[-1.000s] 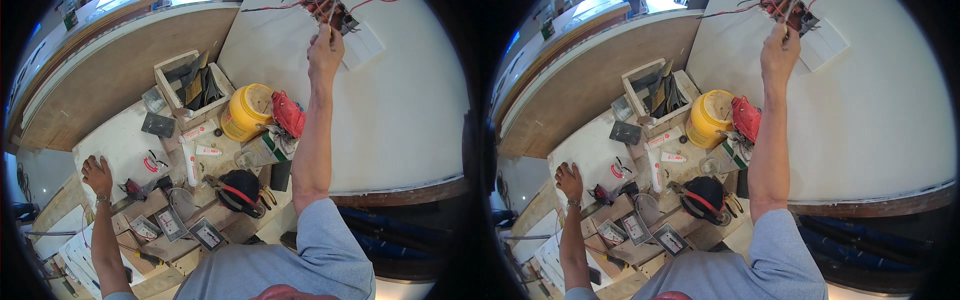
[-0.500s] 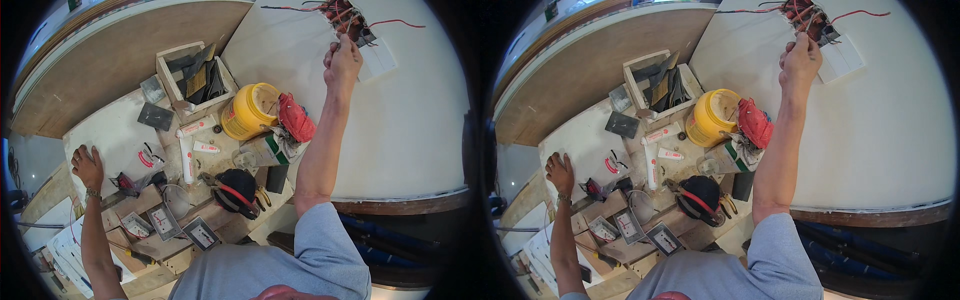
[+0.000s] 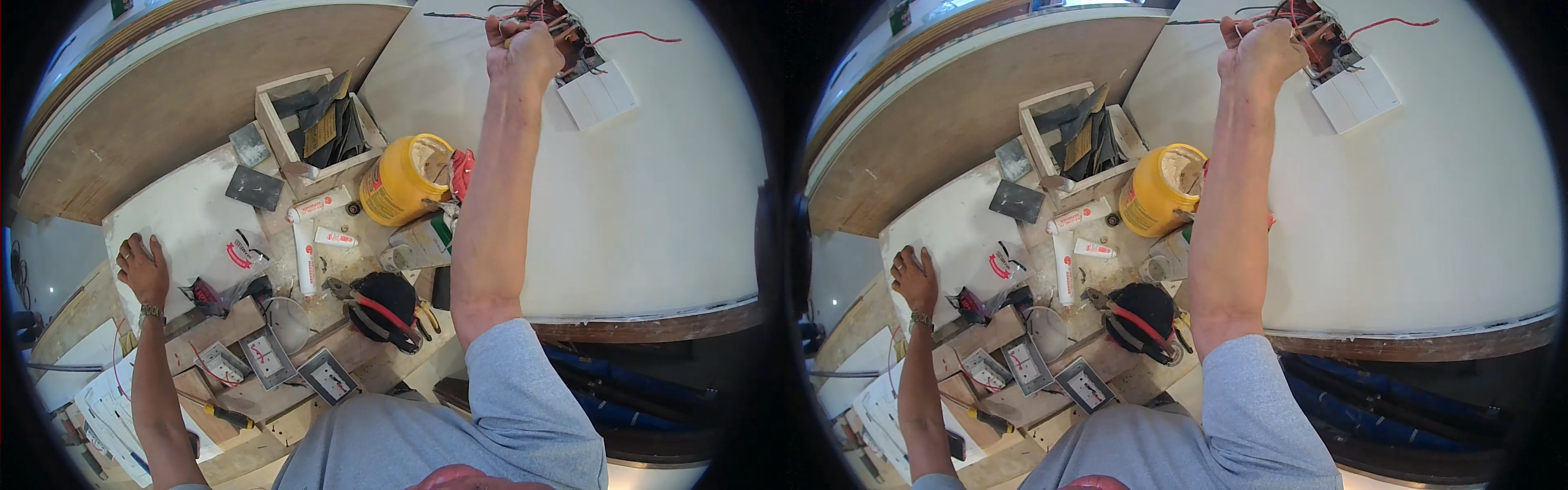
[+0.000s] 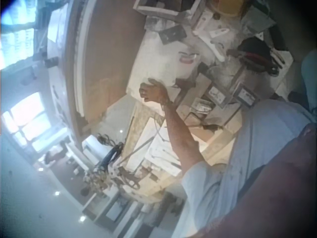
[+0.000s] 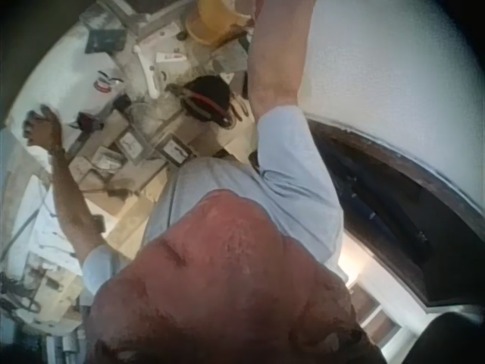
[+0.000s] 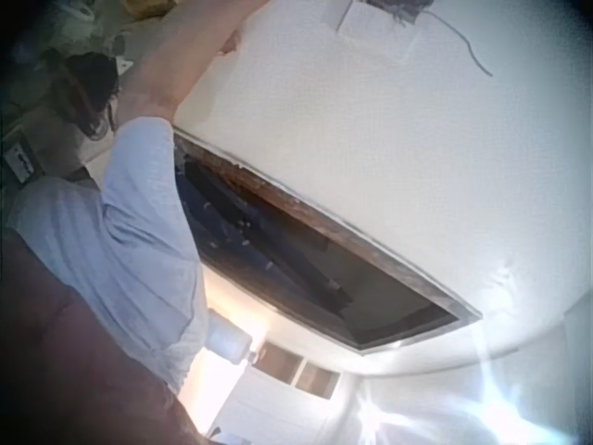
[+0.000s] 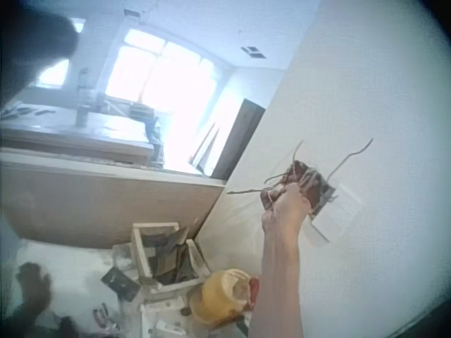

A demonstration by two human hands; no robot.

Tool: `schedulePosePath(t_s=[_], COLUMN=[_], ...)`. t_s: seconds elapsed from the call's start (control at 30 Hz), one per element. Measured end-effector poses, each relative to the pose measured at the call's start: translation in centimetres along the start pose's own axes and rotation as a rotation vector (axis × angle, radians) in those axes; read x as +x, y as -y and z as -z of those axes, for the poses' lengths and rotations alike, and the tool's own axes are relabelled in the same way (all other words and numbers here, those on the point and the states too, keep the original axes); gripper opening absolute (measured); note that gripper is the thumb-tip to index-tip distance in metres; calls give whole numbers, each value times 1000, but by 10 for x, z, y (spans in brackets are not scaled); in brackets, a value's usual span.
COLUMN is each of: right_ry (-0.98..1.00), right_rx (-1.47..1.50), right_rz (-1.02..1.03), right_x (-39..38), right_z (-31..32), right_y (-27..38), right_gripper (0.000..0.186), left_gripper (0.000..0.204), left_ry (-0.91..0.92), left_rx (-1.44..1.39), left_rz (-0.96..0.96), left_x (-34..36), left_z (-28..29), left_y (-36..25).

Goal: The person works on electrical wiring protruding from a wall, using pliers, a screwdriver, and a utility knife to cut, strip, and twist the wires.

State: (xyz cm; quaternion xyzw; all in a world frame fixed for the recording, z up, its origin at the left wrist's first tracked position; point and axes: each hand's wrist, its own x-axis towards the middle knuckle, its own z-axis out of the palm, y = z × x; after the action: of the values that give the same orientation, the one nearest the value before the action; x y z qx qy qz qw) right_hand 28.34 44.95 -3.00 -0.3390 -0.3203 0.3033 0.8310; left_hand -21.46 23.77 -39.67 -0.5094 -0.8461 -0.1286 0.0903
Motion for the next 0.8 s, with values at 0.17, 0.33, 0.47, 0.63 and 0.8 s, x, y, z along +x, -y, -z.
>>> schedulePosePath(t_s=[0.17,0.33,0.47,0.63,0.8], right_ry=[49,120,167,242,351], right_rx=[33,-226,-484,-814,-1163], right_rz=[60,16,-57,-14,69], right_x=[7,11,15,18,23], right_z=[6,29,55,70,78], right_y=[-12,8,48,71,96], right_gripper=[7,10,14,20,22], left_gripper=[45,44,44,44,43], left_ry=[-22,-29,-12,-16,-27], left_rx=[-16,-7,-6,22,-2], left_rz=[-4,-12,-14,-8,-22], left_x=[-1,0,-1,0,-1], left_z=[-3,-3,-3,-4,-4], left_y=[3,4,4,2,3])
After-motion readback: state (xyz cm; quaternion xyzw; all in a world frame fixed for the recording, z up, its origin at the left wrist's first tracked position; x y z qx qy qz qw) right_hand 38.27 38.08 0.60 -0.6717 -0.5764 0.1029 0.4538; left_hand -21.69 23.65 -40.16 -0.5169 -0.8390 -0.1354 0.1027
